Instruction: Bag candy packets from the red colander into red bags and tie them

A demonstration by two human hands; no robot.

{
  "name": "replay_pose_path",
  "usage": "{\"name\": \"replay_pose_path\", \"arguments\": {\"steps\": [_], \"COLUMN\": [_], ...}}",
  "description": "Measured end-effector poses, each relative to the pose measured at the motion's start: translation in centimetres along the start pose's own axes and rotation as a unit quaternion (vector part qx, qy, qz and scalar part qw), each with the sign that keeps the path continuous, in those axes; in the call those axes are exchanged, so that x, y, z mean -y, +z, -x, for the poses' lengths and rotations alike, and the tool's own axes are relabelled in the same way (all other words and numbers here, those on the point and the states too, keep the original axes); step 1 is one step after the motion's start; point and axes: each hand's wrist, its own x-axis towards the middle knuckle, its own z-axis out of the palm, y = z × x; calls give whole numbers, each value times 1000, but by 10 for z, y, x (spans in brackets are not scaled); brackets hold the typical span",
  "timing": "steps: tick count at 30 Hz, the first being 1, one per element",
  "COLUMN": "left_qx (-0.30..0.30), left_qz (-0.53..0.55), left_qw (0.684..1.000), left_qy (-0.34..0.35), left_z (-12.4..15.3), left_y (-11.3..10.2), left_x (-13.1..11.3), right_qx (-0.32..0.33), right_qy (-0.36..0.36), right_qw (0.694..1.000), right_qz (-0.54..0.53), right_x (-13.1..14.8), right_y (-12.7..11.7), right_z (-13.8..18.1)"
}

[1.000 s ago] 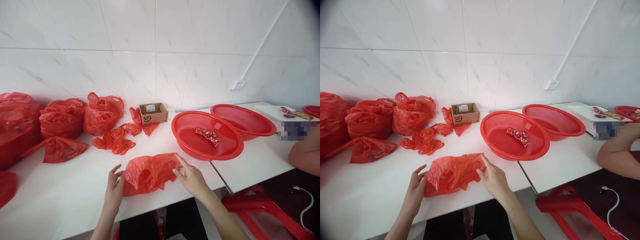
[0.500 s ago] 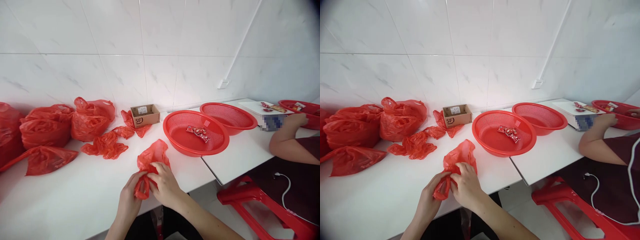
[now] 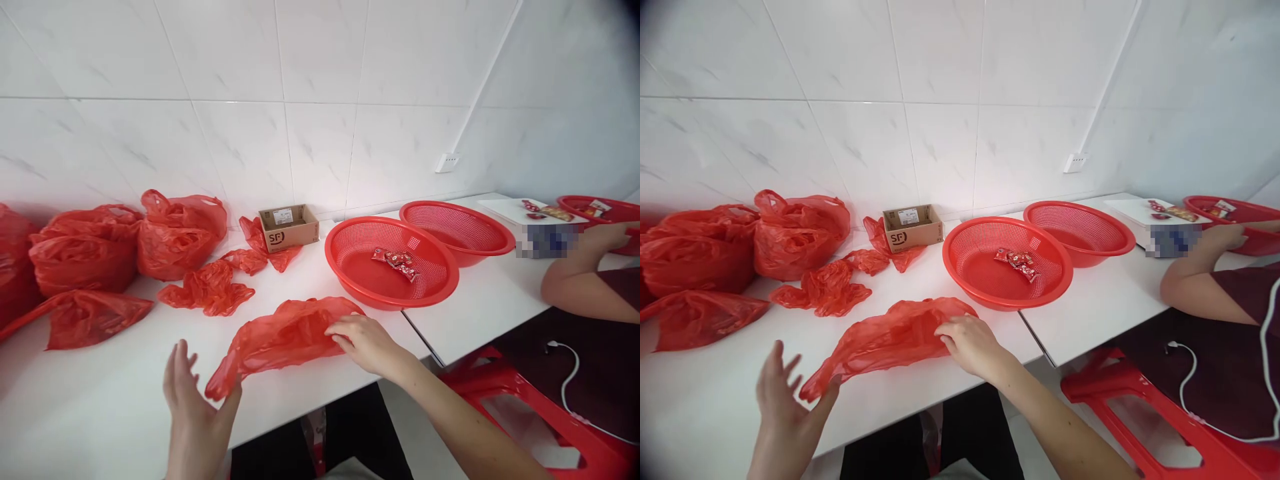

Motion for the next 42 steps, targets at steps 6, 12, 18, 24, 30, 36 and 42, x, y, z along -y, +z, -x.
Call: {"name": "replay_pose_path", "arguments": {"steps": [6, 12, 18, 24, 30, 36, 42], "left_qx": [-21, 91, 83, 162, 287, 311, 350], "left_qz": [-190, -330, -364, -283, -226, -139, -11], "left_qw": [930, 898, 916, 941, 930, 939, 936], "left_qy": [315, 275, 147, 87, 40, 45, 19], "left_z": [15, -14, -54, -59, -59, -51, -39], "left_y": [20, 59, 46, 35, 11, -14, -30], "left_x": [-22, 9, 20, 18, 22, 3, -11], "right_qx": [-26, -5, 79, 147, 146, 28, -42], "right_qy": [-18, -72, -29, 26, 123, -7, 106], "right_qw": [999, 994, 990, 982, 977, 989, 991], "right_qz": [15, 79, 109, 115, 97, -147, 69], "right_x": [13, 17, 12, 19, 5, 4, -38], "right_y": [13, 42, 28, 11, 1, -46, -77], "right_z": [-12, -28, -19, -22, -30, -1, 17]}}
